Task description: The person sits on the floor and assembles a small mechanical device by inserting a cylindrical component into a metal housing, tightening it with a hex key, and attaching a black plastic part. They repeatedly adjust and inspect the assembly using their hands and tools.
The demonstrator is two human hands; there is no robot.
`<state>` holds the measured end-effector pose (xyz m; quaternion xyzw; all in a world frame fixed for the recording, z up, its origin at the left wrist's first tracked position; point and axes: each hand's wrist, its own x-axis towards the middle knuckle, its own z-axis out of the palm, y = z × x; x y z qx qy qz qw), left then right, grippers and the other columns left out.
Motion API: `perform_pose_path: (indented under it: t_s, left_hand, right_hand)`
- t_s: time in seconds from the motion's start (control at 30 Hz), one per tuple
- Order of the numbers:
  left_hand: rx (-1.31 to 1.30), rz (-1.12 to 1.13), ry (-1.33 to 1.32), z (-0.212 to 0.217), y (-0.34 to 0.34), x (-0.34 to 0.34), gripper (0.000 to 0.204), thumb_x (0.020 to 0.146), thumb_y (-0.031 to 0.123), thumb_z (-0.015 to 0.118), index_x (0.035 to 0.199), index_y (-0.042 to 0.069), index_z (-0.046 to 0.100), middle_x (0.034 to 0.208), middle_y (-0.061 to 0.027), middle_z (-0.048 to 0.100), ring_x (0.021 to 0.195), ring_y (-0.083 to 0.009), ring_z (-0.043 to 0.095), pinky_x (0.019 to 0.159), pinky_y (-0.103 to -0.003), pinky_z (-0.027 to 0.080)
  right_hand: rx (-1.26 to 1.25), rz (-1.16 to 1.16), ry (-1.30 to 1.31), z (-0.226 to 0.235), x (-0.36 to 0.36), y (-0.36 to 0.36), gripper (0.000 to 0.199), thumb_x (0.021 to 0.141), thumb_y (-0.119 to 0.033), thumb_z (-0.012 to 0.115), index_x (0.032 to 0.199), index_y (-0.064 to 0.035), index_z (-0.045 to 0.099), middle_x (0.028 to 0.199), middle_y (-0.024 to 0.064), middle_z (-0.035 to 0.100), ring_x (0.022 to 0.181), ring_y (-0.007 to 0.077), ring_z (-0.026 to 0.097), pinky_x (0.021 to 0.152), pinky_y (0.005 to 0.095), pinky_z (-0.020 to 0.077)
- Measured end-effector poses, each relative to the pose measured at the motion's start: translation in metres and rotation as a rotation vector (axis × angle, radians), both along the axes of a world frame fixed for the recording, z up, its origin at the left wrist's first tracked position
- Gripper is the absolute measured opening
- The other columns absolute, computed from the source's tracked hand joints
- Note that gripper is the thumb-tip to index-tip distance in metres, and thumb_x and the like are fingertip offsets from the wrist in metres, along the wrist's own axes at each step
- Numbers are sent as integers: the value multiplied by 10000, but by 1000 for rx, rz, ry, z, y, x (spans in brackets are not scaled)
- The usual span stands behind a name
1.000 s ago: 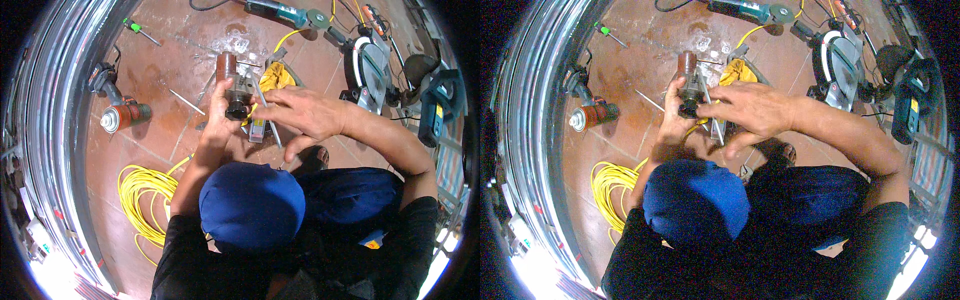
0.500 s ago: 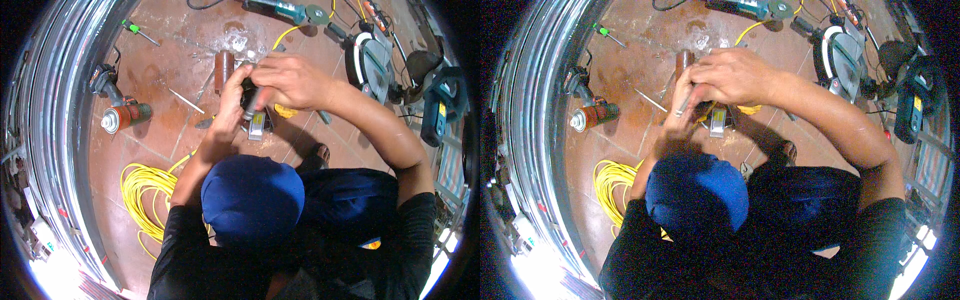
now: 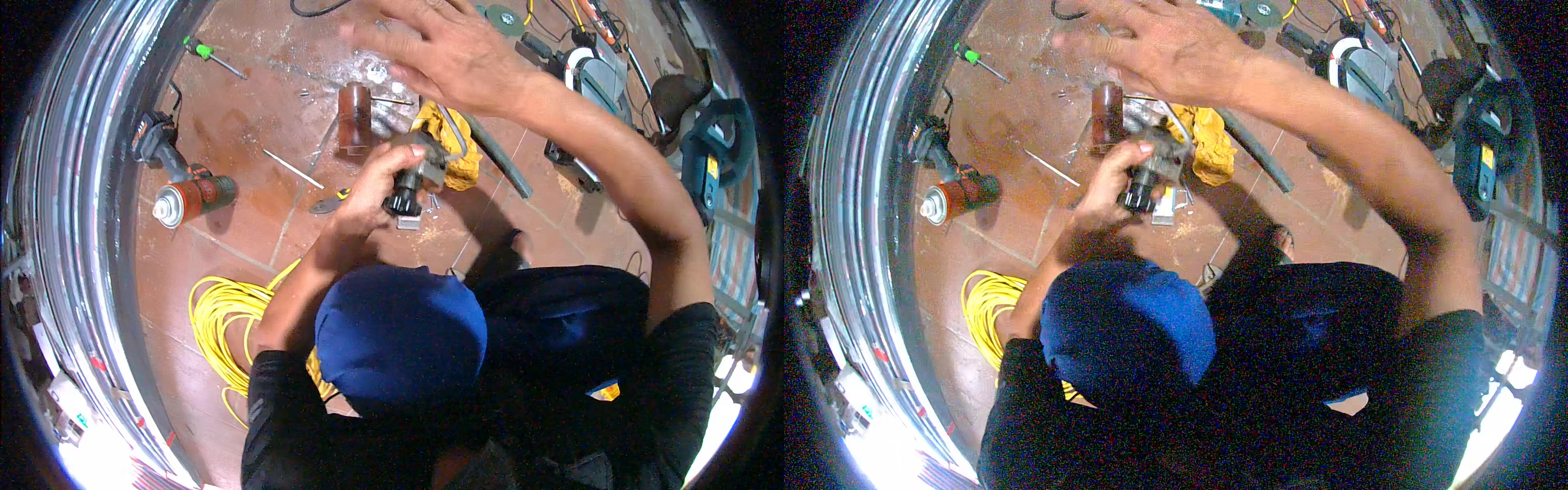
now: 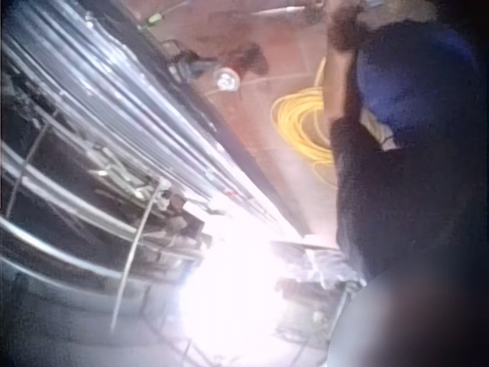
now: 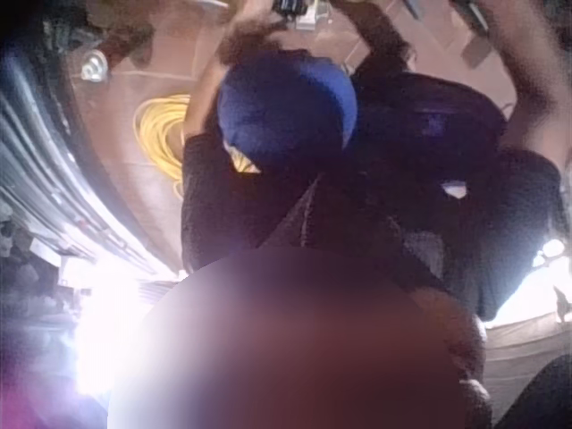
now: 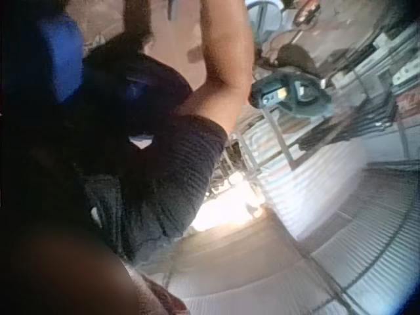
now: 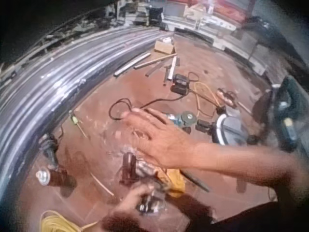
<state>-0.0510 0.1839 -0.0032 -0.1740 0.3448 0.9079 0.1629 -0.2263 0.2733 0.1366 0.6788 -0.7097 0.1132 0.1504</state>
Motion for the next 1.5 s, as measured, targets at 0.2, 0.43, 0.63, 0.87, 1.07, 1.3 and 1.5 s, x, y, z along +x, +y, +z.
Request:
perform_pose_path:
  t_s: [0.2, 0.43, 0.63, 0.87, 1.07, 1.3, 1.5]
  left_hand:
    - [422, 24, 16, 22, 8, 13, 471, 943, 346, 581, 1243, -17, 582, 960, -212, 702, 719, -297, 703, 485, -326, 531]
    - [630, 53, 166, 32, 10, 0, 496, 957, 407, 542, 1219, -10, 600, 977, -212, 704, 732, -329, 704, 486, -329, 534]
    - [383, -133, -43, 36, 11, 16, 602, 859, 508, 611, 1214, 22, 581, 1052, -274, 645, 635, -265, 668, 449, -312, 515]
    - [806, -1, 203, 37, 10, 6, 577, 922, 477, 580, 1274, 19, 575, 1040, -211, 687, 723, -314, 683, 508, -335, 521]
    - [677, 216, -43, 22, 0, 5, 537, 929, 466, 607, 1249, 36, 575, 1015, -209, 671, 715, -285, 658, 526, -323, 500]
    - [-273, 466, 107, 4, -20, 7, 352, 953, 326, 586, 1068, -4, 630, 799, -92, 668, 613, -155, 613, 537, -283, 502]
    - [-334, 471, 71, -4, -25, 21, 386, 936, 367, 587, 1080, 12, 629, 830, -91, 674, 607, -167, 626, 543, -301, 532]
  right_hand:
    - [402, 636, -73, 42, -11, 20, 555, 753, -611, 643, 897, -75, 631, 1066, 172, 613, 1156, 388, 602, 1153, 576, 379]
    - [242, 821, -158, 43, -19, -5, 502, 761, -549, 674, 774, -66, 539, 870, 92, 536, 879, 315, 584, 1014, 503, 484]
    - [408, 880, -45, 60, -24, -7, 224, 884, -315, 605, 938, -97, 611, 986, 128, 600, 975, 313, 612, 1001, 483, 487]
    - [354, 485, -196, 35, -17, 12, 493, 772, -542, 663, 825, -65, 550, 886, 100, 533, 865, 330, 571, 845, 474, 489]
    - [199, -5, -411, -22, 4, 36, 456, 971, -510, 567, 945, -56, 601, 819, 179, 630, 808, 410, 640, 726, 514, 501]
    - [198, -566, -959, -50, 62, 35, 667, 1015, -562, 494, 754, 32, 650, 756, 288, 647, 757, 470, 658, 698, 532, 500]
    - [163, -622, -1178, -61, 80, 34, 655, 995, -581, 521, 793, 28, 649, 735, 250, 626, 720, 385, 641, 695, 486, 483]
